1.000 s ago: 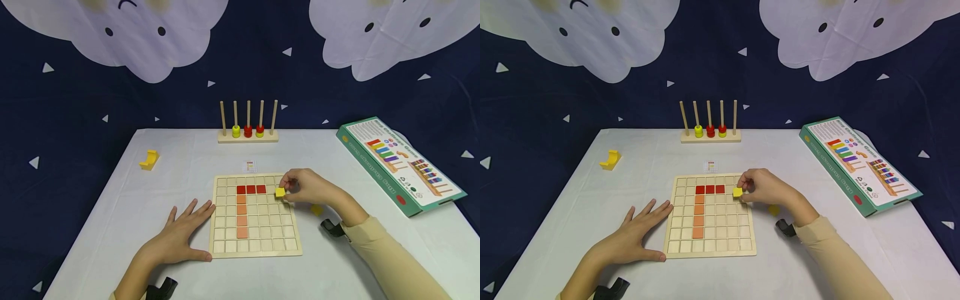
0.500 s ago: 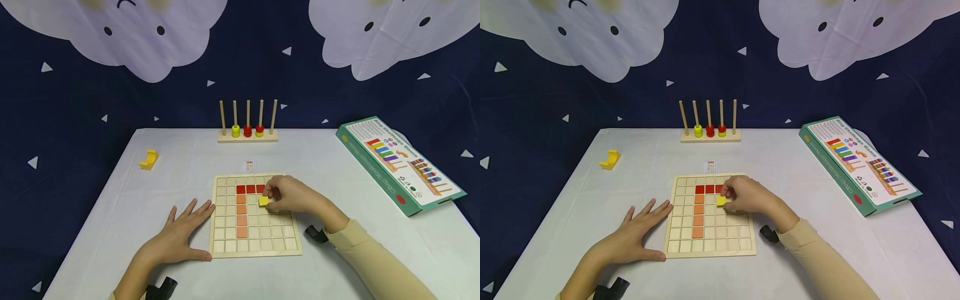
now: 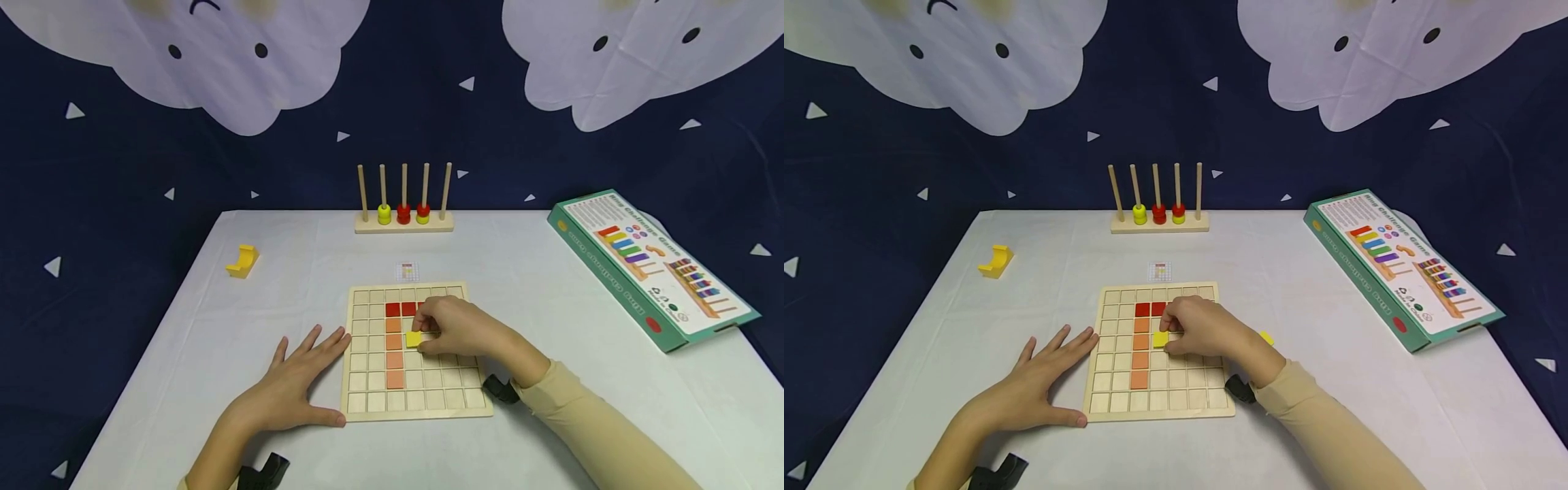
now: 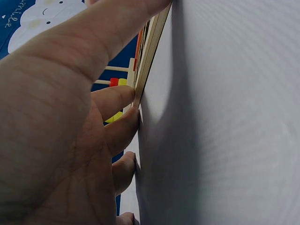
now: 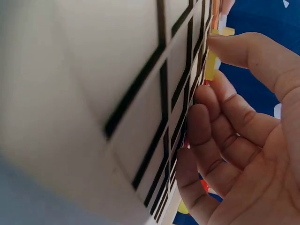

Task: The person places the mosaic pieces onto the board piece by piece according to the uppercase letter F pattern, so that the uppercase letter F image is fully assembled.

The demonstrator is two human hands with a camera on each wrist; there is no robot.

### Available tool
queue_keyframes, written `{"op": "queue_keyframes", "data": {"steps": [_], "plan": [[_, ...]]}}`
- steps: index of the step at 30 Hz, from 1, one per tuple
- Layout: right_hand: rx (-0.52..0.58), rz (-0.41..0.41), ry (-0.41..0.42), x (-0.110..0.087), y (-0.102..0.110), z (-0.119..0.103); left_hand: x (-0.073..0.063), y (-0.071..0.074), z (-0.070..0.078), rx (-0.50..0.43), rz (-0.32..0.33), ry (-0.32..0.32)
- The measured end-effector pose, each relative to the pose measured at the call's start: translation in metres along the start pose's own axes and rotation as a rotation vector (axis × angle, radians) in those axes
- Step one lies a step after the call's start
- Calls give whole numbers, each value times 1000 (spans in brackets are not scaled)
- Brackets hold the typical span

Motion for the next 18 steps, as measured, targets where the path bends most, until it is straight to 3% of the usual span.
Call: {"op": "queue_keyframes", "data": {"steps": [18], "plan": [[-57, -11, -2, 2, -3, -4, -2, 1, 1, -13, 13, -17]]}}
Point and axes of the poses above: each hand's wrist, its own x-axis towards the middle knuckle, its own y-axis out of the back of the hand, z = x × y, the point moved 5 cm from there along x, towards the middle knuckle, and after that the axes turned 5 degrees about z, right-handed, at the moved point
